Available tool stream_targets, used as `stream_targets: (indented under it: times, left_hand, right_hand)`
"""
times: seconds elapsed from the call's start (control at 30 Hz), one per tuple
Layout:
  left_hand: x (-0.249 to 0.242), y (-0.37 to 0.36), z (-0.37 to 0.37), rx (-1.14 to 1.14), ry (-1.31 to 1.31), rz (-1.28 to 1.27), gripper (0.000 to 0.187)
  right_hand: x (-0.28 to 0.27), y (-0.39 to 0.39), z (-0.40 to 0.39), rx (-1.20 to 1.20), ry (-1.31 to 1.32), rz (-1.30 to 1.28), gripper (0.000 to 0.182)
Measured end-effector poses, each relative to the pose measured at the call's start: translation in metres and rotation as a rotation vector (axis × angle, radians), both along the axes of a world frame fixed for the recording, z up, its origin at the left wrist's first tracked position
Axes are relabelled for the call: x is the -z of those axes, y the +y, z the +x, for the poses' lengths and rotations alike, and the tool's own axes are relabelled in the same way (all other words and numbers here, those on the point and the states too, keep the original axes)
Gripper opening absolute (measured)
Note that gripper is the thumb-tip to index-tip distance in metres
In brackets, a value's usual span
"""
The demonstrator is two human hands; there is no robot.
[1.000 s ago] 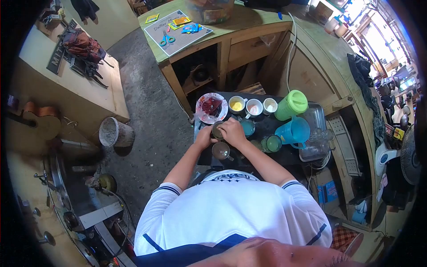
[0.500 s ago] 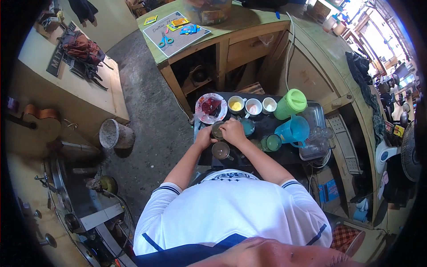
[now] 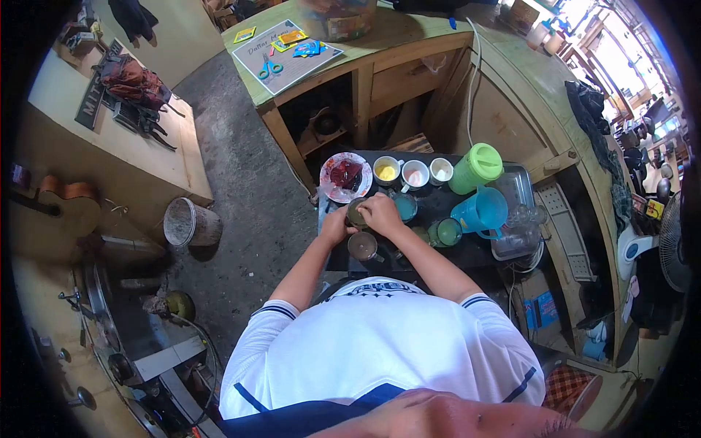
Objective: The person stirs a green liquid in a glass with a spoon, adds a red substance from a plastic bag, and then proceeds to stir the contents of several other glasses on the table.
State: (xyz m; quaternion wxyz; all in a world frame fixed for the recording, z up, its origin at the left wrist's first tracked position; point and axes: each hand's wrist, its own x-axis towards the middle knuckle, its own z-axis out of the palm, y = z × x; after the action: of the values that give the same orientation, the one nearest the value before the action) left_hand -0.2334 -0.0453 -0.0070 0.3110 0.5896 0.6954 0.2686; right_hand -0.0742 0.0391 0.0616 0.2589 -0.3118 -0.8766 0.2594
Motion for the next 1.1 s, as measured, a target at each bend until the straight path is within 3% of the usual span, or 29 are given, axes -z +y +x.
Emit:
stream_targets:
  times: [0.1, 0.2, 0.53, 0.6, 0.7, 0.83, 0.93, 1.03, 1.1]
  left_hand:
    - [0.002, 0.0, -0.001, 0.008, -0.042, 0.011, 0.073]
    - [0.002, 0.0, -0.001, 0.01, -0.023, 0.006, 0.073]
    - [0.001, -0.001, 0.001, 0.001, -0.053, -0.006, 0.07]
    - [0.0, -0.001, 0.0, 0.015, -0.123, 0.0, 0.071]
    - [0.005, 0.0, -0.001, 0.017, -0.03, 0.034, 0.071]
    - [0.005, 0.0, -0.001, 0.016, -0.025, 0.041, 0.071]
    - [0.004, -0.001, -0.001, 0.002, -0.025, -0.017, 0.071]
    - [0.006, 0.0, -0.001, 0.006, -0.018, 0.011, 0.072]
    - [0.005, 0.0, -0.001, 0.008, 0.0, -0.017, 0.072]
  right_hand:
    - [0.0, -0.001, 0.0, 0.075, -0.028, 0.116, 0.012]
    - [0.0, -0.001, 0.0, 0.005, -0.032, -0.005, 0.012]
    - [-0.003, -0.003, 0.0, 0.095, -0.039, 0.071, 0.011]
    - [-0.001, -0.001, 0.0, -0.026, -0.102, -0.034, 0.011]
    - [-0.007, -0.002, -0.002, 0.097, -0.041, 0.079, 0.011]
    - [-0.006, -0.002, -0.003, 0.018, -0.144, 0.012, 0.011]
    - [-0.004, -0.001, -0.004, 0.08, 0.04, 0.059, 0.011]
    - [0.003, -0.001, -0.005, 0.063, -0.173, -0.003, 0.012]
    - [-0.001, 0.001, -0.005, 0.066, 0.056, 0.048, 0.012]
